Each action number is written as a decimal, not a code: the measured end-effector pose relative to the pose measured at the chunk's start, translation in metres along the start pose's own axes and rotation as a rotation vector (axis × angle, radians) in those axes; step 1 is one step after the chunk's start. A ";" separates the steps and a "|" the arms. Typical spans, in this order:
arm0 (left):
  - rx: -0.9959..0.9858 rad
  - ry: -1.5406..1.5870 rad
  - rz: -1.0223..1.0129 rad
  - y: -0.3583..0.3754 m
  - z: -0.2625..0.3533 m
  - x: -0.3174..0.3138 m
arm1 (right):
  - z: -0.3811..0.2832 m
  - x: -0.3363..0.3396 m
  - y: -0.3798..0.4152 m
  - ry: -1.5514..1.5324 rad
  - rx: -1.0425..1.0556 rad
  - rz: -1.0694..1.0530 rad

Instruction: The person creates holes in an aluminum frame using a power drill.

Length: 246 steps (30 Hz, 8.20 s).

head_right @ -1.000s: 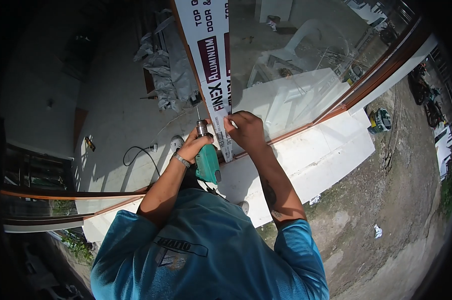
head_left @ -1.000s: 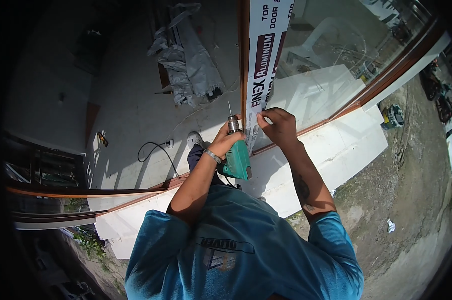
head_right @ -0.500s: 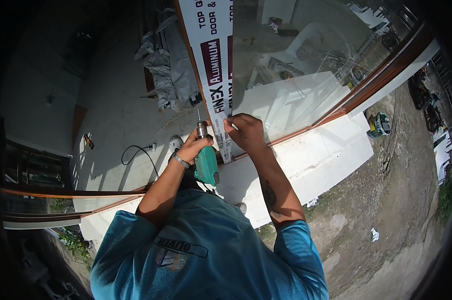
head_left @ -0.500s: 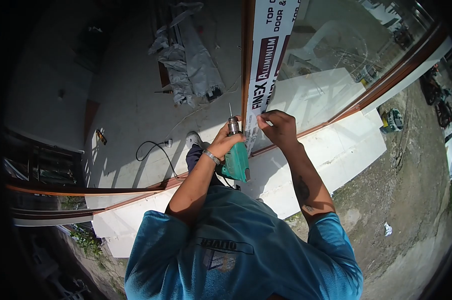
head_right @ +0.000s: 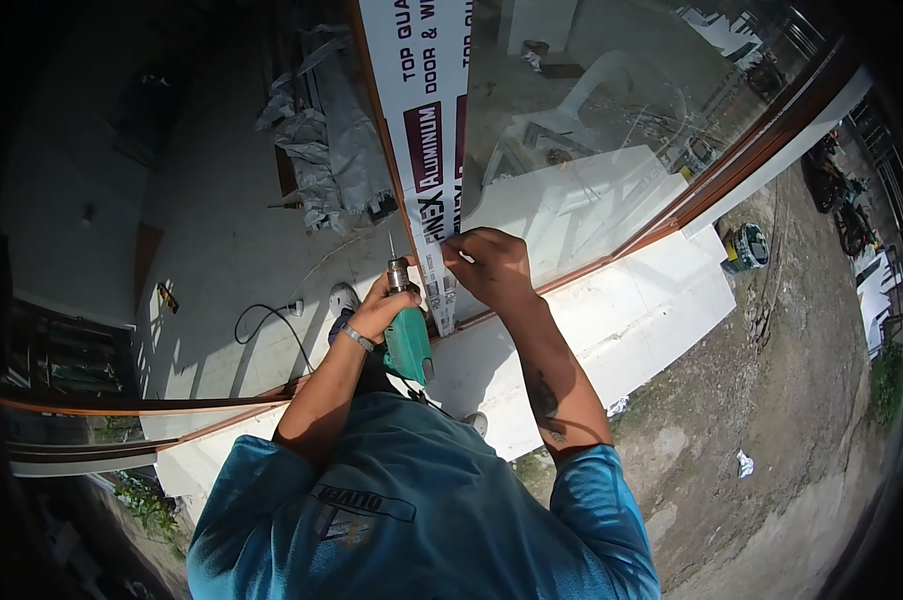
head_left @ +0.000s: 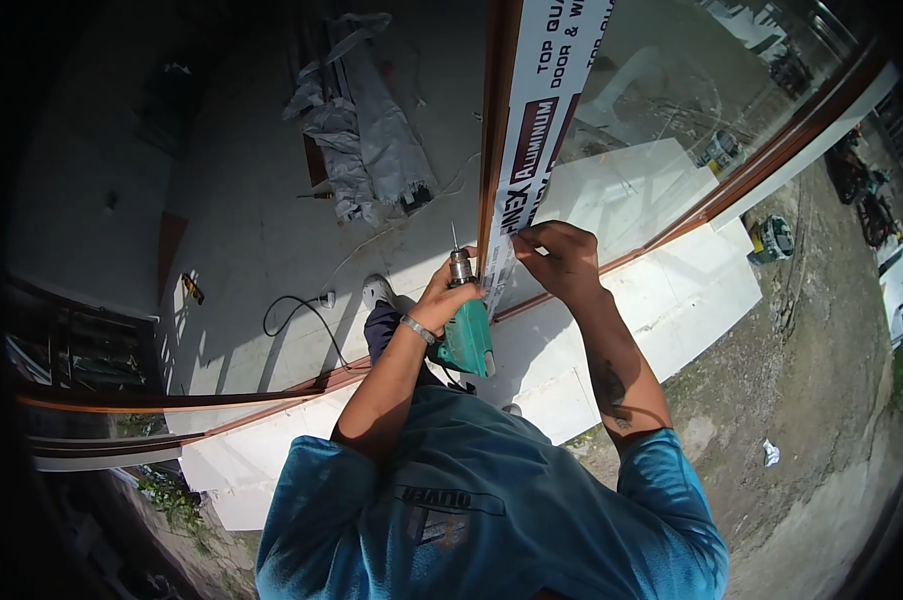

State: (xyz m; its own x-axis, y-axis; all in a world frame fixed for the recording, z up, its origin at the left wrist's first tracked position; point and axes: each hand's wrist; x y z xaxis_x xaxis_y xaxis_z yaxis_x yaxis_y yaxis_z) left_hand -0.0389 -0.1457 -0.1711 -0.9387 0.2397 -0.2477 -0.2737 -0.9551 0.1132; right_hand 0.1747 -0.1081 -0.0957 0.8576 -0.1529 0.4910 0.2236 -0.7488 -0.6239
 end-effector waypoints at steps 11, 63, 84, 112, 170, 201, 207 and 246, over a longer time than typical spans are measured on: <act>0.061 0.062 -0.020 -0.002 -0.013 0.010 | -0.041 0.032 -0.045 0.094 0.103 0.005; 0.052 0.083 -0.012 -0.001 -0.011 0.008 | -0.064 0.042 -0.059 -0.053 -0.078 0.017; 0.059 0.030 0.021 0.003 -0.008 0.002 | -0.005 -0.014 0.013 -0.091 -0.184 0.036; 0.051 0.009 0.018 0.001 -0.007 0.003 | -0.005 -0.013 0.009 -0.117 -0.170 0.080; -0.697 -0.595 0.446 -0.013 0.134 -0.076 | -0.143 0.083 0.118 -0.353 -0.292 0.177; -0.718 -0.654 0.469 -0.010 0.143 -0.080 | -0.149 0.096 0.102 -0.115 -0.217 0.099; -0.730 -0.586 0.579 -0.021 0.132 -0.083 | -0.166 0.103 0.088 0.030 -0.175 0.025; -0.804 -0.455 0.503 -0.021 0.124 -0.069 | -0.193 0.066 0.065 0.434 -0.107 -0.104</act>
State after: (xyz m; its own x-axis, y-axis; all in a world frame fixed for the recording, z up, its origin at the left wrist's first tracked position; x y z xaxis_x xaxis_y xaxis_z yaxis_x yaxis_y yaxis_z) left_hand 0.0061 -0.1203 -0.0368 -0.9414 -0.3328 0.0542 0.2324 -0.7568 -0.6109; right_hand 0.1564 -0.2913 0.0137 0.5545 -0.3129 0.7711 0.2293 -0.8333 -0.5030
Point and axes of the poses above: each hand's wrist, its own y-axis away from the middle knuckle, its own x-axis out of the back of the hand, z = x × y, and after that the axes turned 4 degrees about -x, right-handed
